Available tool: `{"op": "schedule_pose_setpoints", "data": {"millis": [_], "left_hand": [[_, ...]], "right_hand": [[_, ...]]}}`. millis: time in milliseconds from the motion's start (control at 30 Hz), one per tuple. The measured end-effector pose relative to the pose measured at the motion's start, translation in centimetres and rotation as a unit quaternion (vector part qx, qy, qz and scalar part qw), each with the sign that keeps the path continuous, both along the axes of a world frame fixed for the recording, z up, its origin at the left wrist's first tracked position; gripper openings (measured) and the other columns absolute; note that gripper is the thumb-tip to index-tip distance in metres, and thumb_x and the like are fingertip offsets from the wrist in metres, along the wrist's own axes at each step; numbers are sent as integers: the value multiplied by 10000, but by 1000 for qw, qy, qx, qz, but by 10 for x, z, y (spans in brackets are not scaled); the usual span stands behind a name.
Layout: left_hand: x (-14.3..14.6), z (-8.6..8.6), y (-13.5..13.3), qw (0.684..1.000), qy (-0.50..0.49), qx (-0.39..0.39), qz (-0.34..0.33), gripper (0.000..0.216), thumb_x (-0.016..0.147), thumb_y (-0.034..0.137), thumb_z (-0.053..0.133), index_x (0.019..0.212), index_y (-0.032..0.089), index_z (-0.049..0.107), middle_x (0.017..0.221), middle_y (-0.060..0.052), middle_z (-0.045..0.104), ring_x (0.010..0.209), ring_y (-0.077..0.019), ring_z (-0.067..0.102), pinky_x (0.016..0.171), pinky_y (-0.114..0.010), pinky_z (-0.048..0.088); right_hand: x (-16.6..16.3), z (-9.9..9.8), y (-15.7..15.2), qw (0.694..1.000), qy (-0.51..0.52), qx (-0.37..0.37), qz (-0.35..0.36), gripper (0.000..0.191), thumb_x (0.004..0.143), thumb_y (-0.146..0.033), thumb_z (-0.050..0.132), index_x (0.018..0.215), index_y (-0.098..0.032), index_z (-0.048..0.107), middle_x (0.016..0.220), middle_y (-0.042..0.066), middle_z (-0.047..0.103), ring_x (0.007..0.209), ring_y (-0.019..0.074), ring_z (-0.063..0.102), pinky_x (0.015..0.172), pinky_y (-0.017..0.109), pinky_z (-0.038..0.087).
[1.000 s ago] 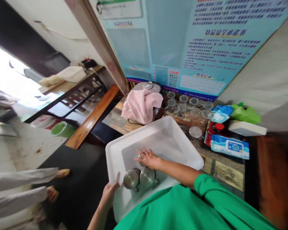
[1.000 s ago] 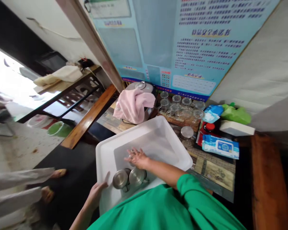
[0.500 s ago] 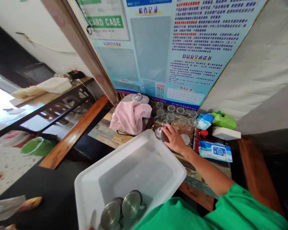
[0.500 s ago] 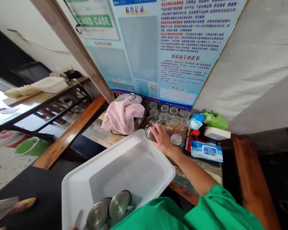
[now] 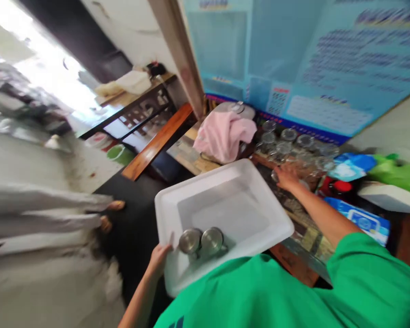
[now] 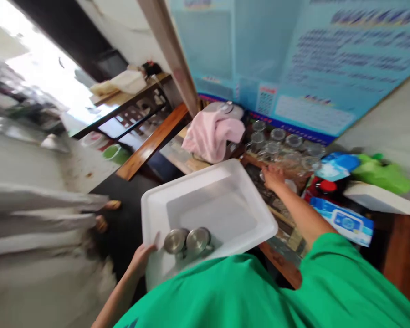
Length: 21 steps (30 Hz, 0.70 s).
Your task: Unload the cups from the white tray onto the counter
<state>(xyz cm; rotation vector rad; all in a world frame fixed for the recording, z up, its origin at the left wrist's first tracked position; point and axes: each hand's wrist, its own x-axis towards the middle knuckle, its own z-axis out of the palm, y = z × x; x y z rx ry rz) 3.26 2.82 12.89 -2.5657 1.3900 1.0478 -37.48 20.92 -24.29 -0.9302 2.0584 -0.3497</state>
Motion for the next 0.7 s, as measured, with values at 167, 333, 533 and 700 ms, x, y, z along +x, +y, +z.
{"op": "schedule_pose_setpoints", "data": {"millis": [167, 333, 533, 700], "left_hand": [[-9, -5, -1, 1000, -1, -15, 14, 207, 465, 199, 648, 656, 124, 615, 502, 1, 587, 442, -134, 506, 446, -233, 368], [-6, -5, 3, 1000, 6, -2, 12, 232, 505, 175, 643, 730, 116, 645, 536, -4, 610, 470, -146, 531, 473, -237, 398], [22, -4, -1, 1000, -9, -1, 4, 278, 550, 183, 730, 812, 117, 667, 576, -27, 659, 475, -165, 572, 474, -249, 429], [50, -2, -8, 999, -13, 31, 8, 332, 527, 230, 772, 821, 150, 640, 570, -31, 669, 498, -217, 625, 493, -289, 489]], "right_hand": [[99, 99, -39, 933, -140, -307, 124, 444, 837, -125, 616, 1276, -175, 664, 1373, 151, 625, 1308, 287, 552, 1119, 464, 436], [238, 195, -47, 859, -271, -338, 274, 1021, 475, -134, 920, 1392, -428, 581, 1536, 32, 516, 1402, 360, 504, 1028, 542, 552], [222, 215, -45, 909, -200, -292, 220, 930, 589, -252, 902, 1442, -365, 549, 1442, 67, 596, 1278, 318, 603, 1010, 456, 576], [91, 188, -37, 924, -127, -361, 13, 837, 781, -453, 719, 1529, -203, 440, 1484, 131, 523, 1379, 333, 486, 1209, 473, 420]]}}
